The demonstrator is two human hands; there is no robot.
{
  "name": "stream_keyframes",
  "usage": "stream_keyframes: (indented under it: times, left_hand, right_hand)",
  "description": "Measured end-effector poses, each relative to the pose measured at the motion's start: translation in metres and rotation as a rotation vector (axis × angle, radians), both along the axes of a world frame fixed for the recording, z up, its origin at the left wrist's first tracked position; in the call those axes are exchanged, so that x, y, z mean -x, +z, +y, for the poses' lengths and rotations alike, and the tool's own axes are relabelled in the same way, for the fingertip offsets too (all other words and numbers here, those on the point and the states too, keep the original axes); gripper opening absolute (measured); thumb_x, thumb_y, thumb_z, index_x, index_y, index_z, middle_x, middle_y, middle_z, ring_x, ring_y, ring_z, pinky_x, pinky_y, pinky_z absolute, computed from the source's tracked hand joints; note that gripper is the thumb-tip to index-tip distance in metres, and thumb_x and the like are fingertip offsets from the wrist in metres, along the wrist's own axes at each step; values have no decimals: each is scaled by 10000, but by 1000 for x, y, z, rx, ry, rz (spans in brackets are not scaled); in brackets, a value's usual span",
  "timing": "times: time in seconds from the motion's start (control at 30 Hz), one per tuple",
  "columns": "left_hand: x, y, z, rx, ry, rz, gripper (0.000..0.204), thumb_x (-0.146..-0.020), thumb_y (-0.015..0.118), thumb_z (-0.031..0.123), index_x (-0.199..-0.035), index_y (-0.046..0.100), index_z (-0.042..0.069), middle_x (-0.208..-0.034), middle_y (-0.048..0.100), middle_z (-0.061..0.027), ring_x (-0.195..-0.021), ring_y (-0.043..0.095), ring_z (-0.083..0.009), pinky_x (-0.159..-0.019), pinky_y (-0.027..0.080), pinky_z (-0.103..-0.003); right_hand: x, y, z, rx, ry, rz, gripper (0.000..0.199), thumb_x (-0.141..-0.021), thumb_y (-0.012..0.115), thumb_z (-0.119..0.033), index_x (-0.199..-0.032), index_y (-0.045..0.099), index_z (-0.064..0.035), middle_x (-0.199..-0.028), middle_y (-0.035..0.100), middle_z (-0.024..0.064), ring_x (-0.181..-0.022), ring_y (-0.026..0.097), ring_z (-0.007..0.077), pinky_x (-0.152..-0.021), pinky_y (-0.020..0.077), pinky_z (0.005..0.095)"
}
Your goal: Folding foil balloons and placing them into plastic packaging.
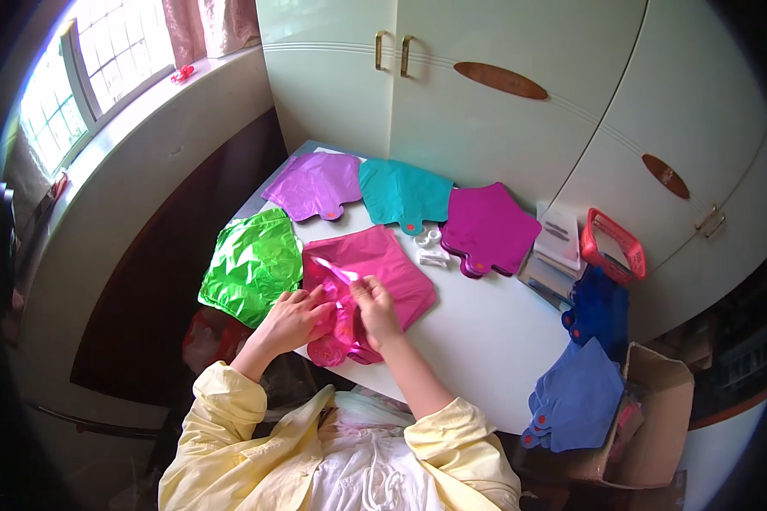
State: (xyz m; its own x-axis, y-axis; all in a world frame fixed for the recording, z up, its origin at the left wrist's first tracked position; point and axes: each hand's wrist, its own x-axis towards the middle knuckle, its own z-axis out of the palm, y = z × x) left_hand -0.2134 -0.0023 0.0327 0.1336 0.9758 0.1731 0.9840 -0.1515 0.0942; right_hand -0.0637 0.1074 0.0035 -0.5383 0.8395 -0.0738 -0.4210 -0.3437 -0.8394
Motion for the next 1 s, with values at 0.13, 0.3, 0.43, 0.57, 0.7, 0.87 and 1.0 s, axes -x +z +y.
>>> stream_keyframes:
  times: [0.13,0.3,0.43,0.57,0.7,0.87,1.0]
  left_hand:
    - [3,-3,-5,61,47,4,544,-791,651,444,-1237,549,150,-1313,507,-130,-1160,489,-306,-923,389,-431]
    - [3,5,-3,107,46,-9,650,-757,664,499,-1310,504,200,-1359,478,-125,-1169,480,-300,-919,380,-432]
    - [6,3,-1,90,31,22,670,-748,658,528,-1329,495,237,-1365,475,-118,-1152,486,-275,-907,385,-417]
    - [3,14,-1,100,25,15,677,-727,674,527,-1317,509,239,-1343,489,-111,-1135,490,-272,-908,387,-414]
    - [6,8,0,96,24,-45,688,-693,727,483,-1290,534,201,-1338,483,-108,-1147,470,-304,-934,374,-437]
    - [-27,28,10,11,-58,-88,649,-700,734,456,-1243,568,141,-1338,476,-119,-1147,461,-310,-939,369,-437]
    - [-66,45,20,-51,-235,-97,603,-734,719,429,-1233,567,126,-1347,472,-111,-1167,458,-310,-939,374,-460]
  right_hand:
    - [-34,25,35,191,-43,163,127,-941,566,-230,-989,584,-115,-887,619,31,-762,609,132,-673,517,297]
    - [-120,75,73,150,-130,360,435,-902,590,-395,-1168,562,-52,-1086,639,83,-969,637,219,-859,525,390]
    - [-178,130,62,-52,-424,409,427,-915,584,-352,-1200,549,-37,-1185,603,95,-1058,603,257,-932,494,397]
    - [-221,160,14,-862,-741,-68,342,-934,570,-337,-1067,524,-26,-1070,585,115,-963,569,191,-857,443,333]
    - [-226,155,-32,-1384,-461,-643,229,-874,657,-214,-896,493,-54,-1018,639,146,-1013,621,299,-864,488,386]
    - [-217,85,-40,-1437,-107,-1046,149,-837,633,-132,-921,542,-49,-998,633,95,-1104,593,275,-981,441,474]
    - [-221,19,-50,-1412,30,-1165,168,-842,630,-178,-935,564,-54,-969,639,98,-1095,593,261,-962,454,465]
